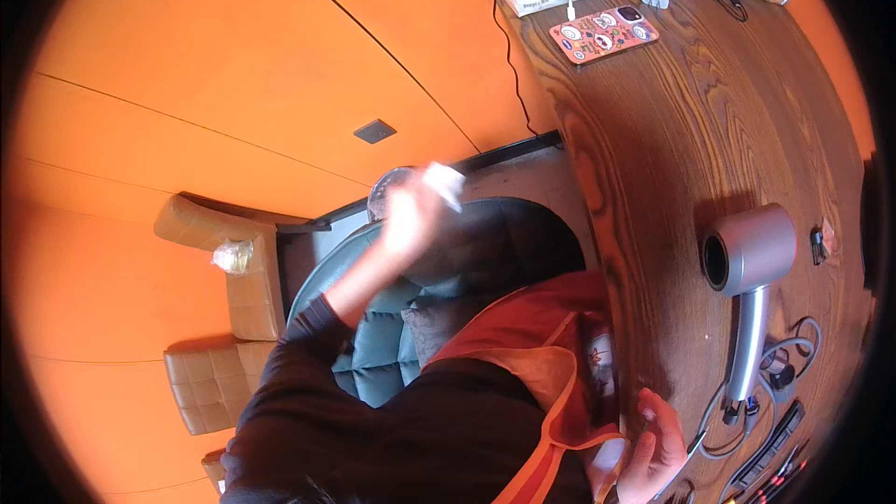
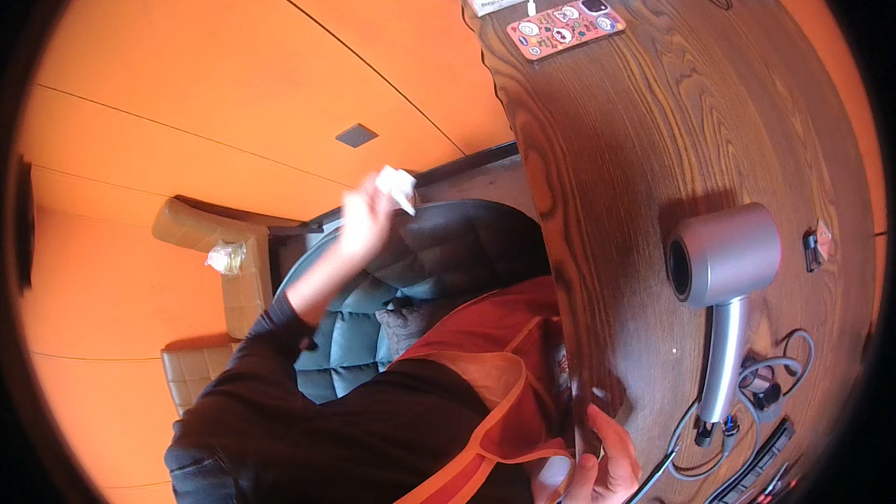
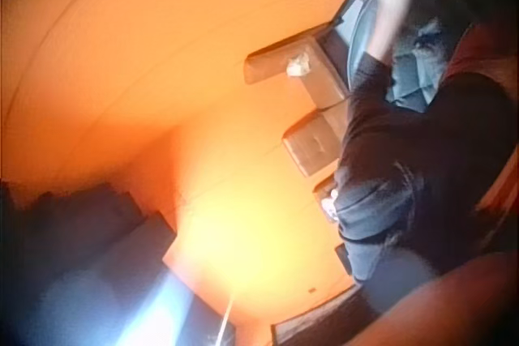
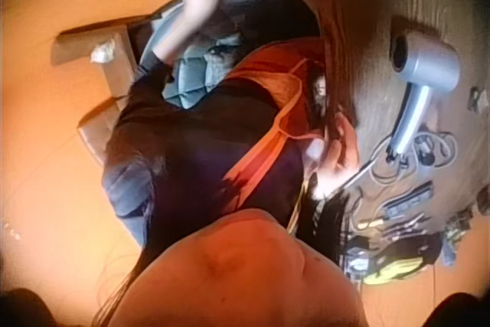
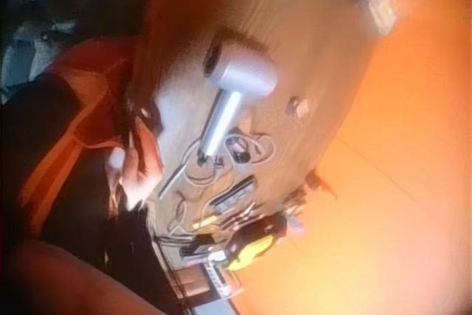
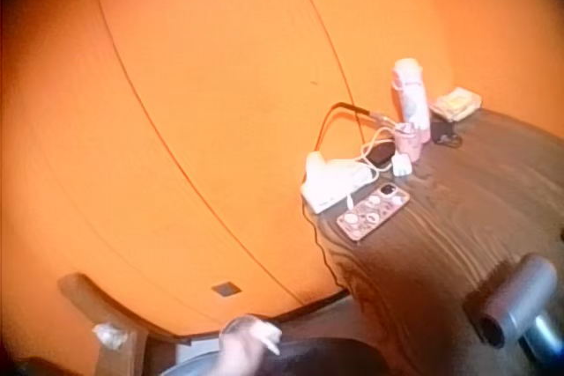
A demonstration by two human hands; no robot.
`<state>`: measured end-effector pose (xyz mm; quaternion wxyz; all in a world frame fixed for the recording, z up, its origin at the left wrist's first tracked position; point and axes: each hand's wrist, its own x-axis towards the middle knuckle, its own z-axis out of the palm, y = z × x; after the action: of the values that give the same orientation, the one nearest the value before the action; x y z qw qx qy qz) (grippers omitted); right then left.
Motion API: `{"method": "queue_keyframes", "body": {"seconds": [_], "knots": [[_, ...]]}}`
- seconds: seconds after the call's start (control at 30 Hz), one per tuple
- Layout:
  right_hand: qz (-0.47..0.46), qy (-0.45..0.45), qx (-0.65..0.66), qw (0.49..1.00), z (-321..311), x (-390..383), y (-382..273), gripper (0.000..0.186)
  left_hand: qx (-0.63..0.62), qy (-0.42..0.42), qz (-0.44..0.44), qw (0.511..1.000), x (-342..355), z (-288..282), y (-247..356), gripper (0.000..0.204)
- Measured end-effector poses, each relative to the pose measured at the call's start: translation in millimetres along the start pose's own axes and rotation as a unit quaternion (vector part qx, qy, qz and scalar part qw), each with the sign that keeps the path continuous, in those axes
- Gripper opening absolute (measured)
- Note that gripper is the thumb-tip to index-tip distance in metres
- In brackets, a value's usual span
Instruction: The person disassembles a hairdryer by removing screws and detaching the handle from the main body. They use a screwdriver to remove screws from the handle and body, then separate the components and inspect the internal wiring.
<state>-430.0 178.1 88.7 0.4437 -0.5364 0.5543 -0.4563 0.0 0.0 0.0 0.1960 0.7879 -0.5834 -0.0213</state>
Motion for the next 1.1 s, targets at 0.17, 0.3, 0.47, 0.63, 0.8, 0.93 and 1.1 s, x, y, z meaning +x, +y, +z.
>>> {"method": "queue_keyframes", "body": {"seconds": [0.17,0.3,0.47,0.63,0.8,0.93,1.1], "knots": [[0.009,0.0,-0.005,1.0,-3.0,-4.0,-11.6,0.035,0.321,-0.322,-0.022,0.89,48.7,6.1,-120.5,0.042],[0.026,0.046,-0.049,0.997,0.9,-8.8,-25.0,0.03,0.248,-0.169,-0.125,0.946,56.7,2.2,-89.6,0.049],[0.049,0.186,-0.023,0.981,9.6,-12.8,-28.8,0.027,-0.139,0.01,0.297,0.945,15.0,-2.1,90.5,0.029],[0.028,0.301,-0.232,0.925,1.5,-39.0,-20.3,0.03,-0.301,-0.032,0.607,0.735,-46.5,-10.2,219.3,0.028],[0.106,0.452,-0.411,0.785,-9.0,-63.4,8.0,0.031,-0.275,-0.011,0.74,0.614,-95.0,-2.5,299.6,0.019],[0.149,0.477,-0.416,0.76,-8.0,-72.0,27.0,0.036,-0.194,-0.011,0.787,0.585,-121.1,22.3,357.8,0.045],[0.12,0.508,-0.436,0.733,-13.3,-80.2,34.3,0.019,-0.167,-0.046,0.793,0.585,-122.6,39.3,387.5,0.06]]}}
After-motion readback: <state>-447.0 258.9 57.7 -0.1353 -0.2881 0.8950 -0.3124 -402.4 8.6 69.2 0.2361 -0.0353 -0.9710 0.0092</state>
